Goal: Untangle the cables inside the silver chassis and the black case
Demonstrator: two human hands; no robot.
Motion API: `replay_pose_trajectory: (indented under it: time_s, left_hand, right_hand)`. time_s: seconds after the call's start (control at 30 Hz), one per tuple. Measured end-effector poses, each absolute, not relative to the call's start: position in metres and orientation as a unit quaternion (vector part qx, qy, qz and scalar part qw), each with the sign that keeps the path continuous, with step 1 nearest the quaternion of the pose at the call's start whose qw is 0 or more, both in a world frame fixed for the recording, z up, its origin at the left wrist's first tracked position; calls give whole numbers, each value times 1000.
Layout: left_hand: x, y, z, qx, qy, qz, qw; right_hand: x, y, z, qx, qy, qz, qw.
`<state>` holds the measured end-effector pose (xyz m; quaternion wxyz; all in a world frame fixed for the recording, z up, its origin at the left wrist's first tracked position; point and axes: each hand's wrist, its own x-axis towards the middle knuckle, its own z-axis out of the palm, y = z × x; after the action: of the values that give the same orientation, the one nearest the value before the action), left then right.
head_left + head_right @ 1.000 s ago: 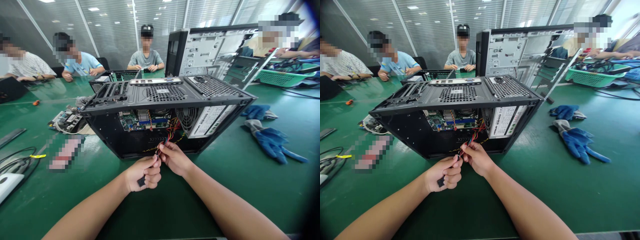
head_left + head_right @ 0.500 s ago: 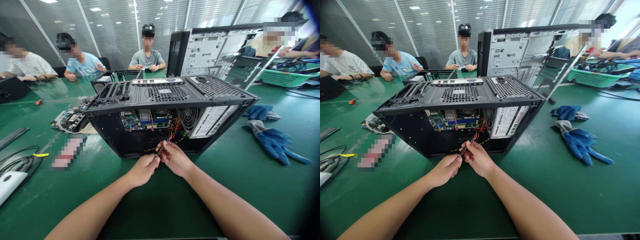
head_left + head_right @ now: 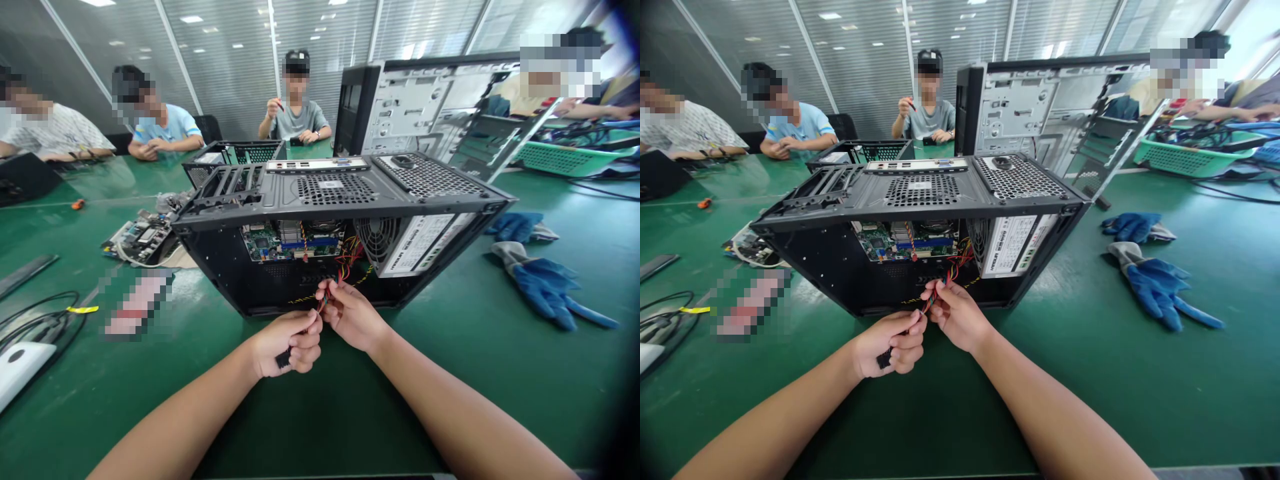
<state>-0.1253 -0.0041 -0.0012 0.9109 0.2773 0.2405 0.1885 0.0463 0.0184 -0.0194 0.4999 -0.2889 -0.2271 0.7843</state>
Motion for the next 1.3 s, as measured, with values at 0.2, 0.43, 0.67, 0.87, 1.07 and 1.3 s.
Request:
replay_pose_trajectory:
  time_s: [0.2, 0.43, 0.67, 0.87, 1.07, 1.3]
  left_hand:
    - [-125, -3, -4, 266, 234, 192, 915]
    - [-119, -8, -11, 363, 308, 244, 845]
    - [-116, -10, -8, 362, 317, 250, 840]
    - [-123, -6, -6, 229, 233, 204, 923]
    - [-123, -7, -9, 178, 208, 196, 941]
    - [-120, -9, -10, 224, 250, 220, 916]
  right_hand:
    - [45, 18, -21, -292, -264, 782, 484]
    - [43, 14, -20, -335, -317, 742, 486]
    - [43, 17, -21, -345, -313, 731, 499]
    - [43, 18, -23, -340, -299, 734, 505]
    - [44, 17, -21, -337, -301, 741, 497]
    - [43, 17, -22, -345, -318, 728, 499]
